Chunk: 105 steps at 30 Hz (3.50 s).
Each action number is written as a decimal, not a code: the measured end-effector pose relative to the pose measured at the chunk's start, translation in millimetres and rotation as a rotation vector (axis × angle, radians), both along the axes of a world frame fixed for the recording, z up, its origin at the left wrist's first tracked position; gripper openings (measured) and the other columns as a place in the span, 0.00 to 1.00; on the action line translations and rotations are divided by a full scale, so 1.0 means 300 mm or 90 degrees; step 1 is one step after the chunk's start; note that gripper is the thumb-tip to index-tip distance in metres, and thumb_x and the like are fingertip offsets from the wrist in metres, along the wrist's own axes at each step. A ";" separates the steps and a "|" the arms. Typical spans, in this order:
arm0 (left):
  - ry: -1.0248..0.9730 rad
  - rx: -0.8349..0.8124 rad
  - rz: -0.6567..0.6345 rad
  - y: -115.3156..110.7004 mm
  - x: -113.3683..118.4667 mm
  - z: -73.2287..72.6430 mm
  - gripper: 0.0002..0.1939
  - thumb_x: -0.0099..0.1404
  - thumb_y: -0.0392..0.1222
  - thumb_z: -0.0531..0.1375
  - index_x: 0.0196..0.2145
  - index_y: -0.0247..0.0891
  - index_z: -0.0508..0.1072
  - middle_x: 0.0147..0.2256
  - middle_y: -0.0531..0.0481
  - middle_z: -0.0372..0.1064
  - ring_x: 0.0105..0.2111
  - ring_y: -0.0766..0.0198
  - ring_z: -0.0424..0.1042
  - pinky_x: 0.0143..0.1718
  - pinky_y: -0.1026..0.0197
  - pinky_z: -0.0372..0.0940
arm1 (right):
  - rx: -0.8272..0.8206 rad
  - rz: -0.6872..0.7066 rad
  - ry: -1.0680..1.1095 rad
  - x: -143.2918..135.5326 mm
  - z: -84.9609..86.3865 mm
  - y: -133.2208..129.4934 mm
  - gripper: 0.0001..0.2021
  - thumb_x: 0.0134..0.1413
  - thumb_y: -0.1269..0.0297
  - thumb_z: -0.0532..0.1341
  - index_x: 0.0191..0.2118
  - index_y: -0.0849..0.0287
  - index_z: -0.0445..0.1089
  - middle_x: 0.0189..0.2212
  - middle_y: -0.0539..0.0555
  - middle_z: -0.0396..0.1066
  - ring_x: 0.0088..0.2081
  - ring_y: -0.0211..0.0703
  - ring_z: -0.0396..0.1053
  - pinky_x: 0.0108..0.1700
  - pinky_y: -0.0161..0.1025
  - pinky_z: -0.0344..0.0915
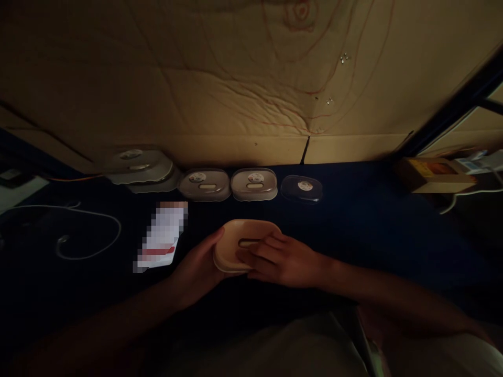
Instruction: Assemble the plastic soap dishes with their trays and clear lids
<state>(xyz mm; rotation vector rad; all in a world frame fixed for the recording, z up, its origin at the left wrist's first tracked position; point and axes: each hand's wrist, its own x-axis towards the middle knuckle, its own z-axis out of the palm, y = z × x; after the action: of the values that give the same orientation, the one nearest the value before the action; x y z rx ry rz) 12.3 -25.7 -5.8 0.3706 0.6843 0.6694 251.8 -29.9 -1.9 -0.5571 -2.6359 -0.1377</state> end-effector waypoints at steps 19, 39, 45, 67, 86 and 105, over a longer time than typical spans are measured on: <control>0.082 0.003 0.112 0.015 0.004 0.044 0.16 0.76 0.46 0.57 0.51 0.37 0.80 0.48 0.43 0.81 0.46 0.52 0.79 0.43 0.53 0.75 | -0.048 -0.362 0.026 0.188 0.084 0.149 0.22 0.74 0.55 0.56 0.67 0.57 0.66 0.60 0.67 0.72 0.60 0.65 0.71 0.59 0.63 0.68; 0.082 0.012 0.021 0.015 -0.001 0.011 0.20 0.76 0.51 0.58 0.54 0.36 0.80 0.50 0.38 0.81 0.50 0.47 0.79 0.46 0.49 0.74 | -0.284 -0.248 0.021 0.289 0.106 0.205 0.29 0.63 0.48 0.67 0.65 0.53 0.65 0.58 0.61 0.67 0.57 0.57 0.72 0.58 0.56 0.73; 0.033 0.035 -0.010 0.015 0.002 0.010 0.25 0.77 0.56 0.54 0.56 0.34 0.79 0.51 0.36 0.80 0.52 0.46 0.78 0.49 0.49 0.73 | -0.280 -0.068 0.108 0.135 0.128 0.086 0.33 0.63 0.51 0.69 0.68 0.53 0.61 0.61 0.63 0.67 0.64 0.57 0.67 0.61 0.53 0.73; 0.034 0.055 0.022 0.013 0.003 0.009 0.23 0.77 0.53 0.56 0.58 0.37 0.78 0.52 0.39 0.80 0.49 0.48 0.79 0.49 0.49 0.74 | -0.292 -0.049 0.051 0.056 0.043 0.042 0.36 0.67 0.50 0.66 0.72 0.56 0.54 0.68 0.67 0.58 0.70 0.59 0.59 0.66 0.57 0.69; -0.035 0.090 -0.141 0.016 -0.021 0.000 0.40 0.76 0.69 0.44 0.60 0.31 0.75 0.52 0.32 0.78 0.47 0.48 0.78 0.45 0.48 0.72 | 0.016 -0.101 0.126 0.185 0.147 0.077 0.37 0.69 0.48 0.63 0.75 0.55 0.52 0.68 0.62 0.67 0.68 0.59 0.67 0.65 0.57 0.70; 0.060 0.197 -0.157 0.012 -0.019 -0.019 0.26 0.72 0.62 0.58 0.49 0.35 0.79 0.42 0.40 0.77 0.38 0.55 0.75 0.36 0.56 0.69 | -0.068 -0.358 0.008 0.392 -0.037 0.374 0.37 0.67 0.55 0.62 0.75 0.51 0.47 0.72 0.64 0.58 0.72 0.66 0.57 0.66 0.68 0.61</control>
<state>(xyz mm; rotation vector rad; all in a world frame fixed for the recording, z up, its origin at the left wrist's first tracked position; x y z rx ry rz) 6.5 -22.0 -11.4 0.7641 0.6114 0.5252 369.5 82.3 -12.9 -1.3173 -2.4122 -0.1610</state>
